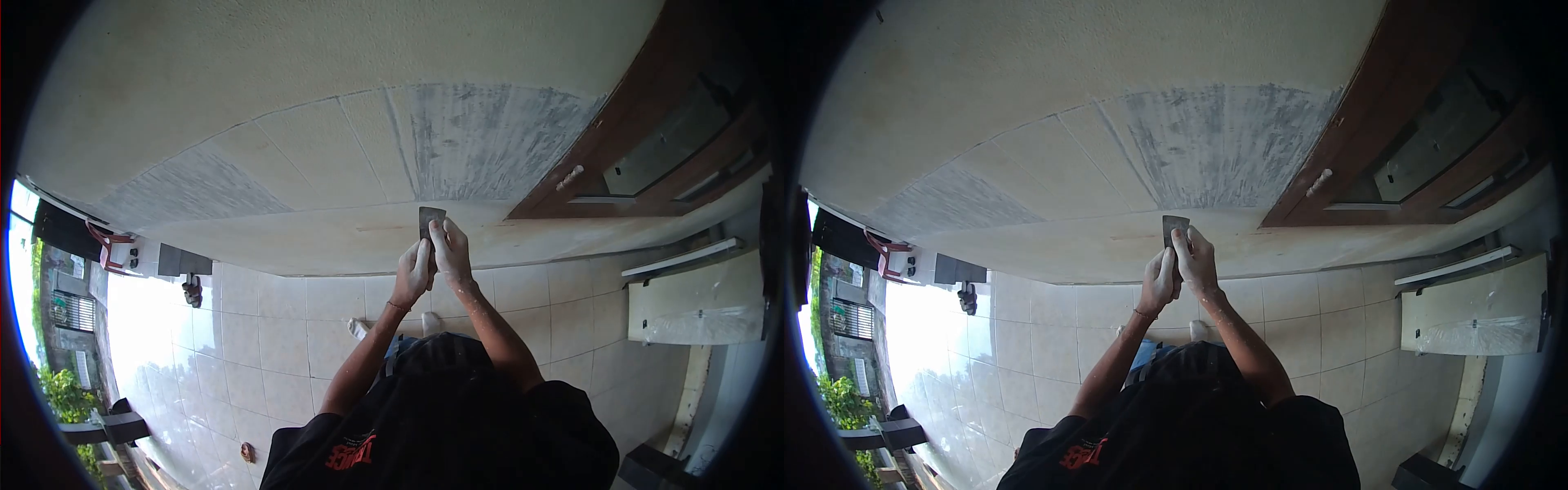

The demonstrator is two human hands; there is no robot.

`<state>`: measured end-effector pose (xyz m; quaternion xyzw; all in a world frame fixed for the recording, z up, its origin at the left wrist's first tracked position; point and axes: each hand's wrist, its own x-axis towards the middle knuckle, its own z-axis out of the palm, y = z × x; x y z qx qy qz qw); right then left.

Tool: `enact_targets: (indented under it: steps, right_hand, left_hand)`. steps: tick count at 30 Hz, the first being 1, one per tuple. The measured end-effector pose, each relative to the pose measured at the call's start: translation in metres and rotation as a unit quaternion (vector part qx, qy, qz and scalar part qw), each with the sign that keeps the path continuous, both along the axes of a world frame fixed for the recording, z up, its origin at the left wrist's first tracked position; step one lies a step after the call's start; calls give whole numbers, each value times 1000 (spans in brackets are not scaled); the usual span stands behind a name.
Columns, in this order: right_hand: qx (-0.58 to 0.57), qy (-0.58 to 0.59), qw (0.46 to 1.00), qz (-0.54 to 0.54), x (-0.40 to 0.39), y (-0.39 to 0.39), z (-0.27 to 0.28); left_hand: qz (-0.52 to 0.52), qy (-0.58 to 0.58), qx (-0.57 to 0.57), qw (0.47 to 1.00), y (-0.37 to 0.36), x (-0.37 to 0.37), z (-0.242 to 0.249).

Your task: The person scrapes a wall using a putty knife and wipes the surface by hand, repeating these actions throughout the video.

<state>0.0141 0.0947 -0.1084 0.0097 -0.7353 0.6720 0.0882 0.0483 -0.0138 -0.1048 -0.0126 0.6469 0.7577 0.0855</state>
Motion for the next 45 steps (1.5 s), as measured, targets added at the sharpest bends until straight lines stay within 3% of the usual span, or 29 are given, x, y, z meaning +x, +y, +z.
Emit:
enact_targets:
  steps: [5,19,22,26,28,31,36,40,41,45]
  right_hand:
    - [-49,16,996,-70,-12,-26,11]
    - [-112,38,986,-114,-17,-46,-1]
    - [-71,95,982,-145,-21,-48,-9]
    - [-102,44,986,-128,-18,-46,14]
    - [-94,64,986,-125,-21,-44,3]
    - [-81,86,981,-156,-22,-48,2]
    - [-74,108,982,-134,-22,-44,49]
    - [-72,98,979,-164,-23,-48,-2]
    - [-86,99,977,-170,-24,-49,1]
    - [-90,67,986,-122,-21,-38,67]
  left_hand:
    - [5,5,-14,1000,-5,-9,-5]
    - [5,59,-57,997,-21,-20,-20]
    - [7,91,-75,993,-20,-22,-19]
    - [-23,66,-44,997,-23,-23,6]
    - [-19,68,-55,996,-22,-22,-16]
    - [-16,59,-51,997,-20,-22,-11]
    - [-39,51,-12,998,-21,-28,23]
    - [-5,90,-62,994,-18,-28,-38]
    - [12,137,-93,986,-17,-29,-34]
    - [-41,55,-13,998,-19,-29,41]
